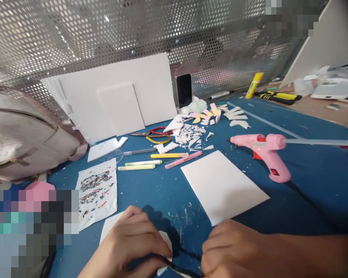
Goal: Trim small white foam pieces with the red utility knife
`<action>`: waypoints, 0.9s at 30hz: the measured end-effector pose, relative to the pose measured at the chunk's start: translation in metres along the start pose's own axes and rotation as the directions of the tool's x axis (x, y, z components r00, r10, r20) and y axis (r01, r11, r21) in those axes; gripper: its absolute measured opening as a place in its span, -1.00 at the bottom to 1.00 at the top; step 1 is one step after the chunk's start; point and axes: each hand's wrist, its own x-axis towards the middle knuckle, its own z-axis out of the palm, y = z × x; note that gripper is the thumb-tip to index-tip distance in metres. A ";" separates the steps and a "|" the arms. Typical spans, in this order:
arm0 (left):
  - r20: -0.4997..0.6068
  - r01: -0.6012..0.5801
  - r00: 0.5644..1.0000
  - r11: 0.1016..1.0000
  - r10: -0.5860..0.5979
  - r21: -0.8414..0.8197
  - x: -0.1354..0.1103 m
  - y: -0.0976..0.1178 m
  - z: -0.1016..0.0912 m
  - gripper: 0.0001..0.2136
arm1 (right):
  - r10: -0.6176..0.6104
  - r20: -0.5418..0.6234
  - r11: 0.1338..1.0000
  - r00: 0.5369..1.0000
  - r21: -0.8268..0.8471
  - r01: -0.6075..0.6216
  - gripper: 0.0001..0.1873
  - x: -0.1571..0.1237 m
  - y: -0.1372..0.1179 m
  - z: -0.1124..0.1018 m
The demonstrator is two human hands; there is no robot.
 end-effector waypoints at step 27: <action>0.039 -0.198 0.980 0.973 0.194 0.119 0.142 0.020 -0.020 -0.88 | 0.160 -0.213 0.986 0.964 -0.018 -0.167 -0.74 0.001 -0.008 0.006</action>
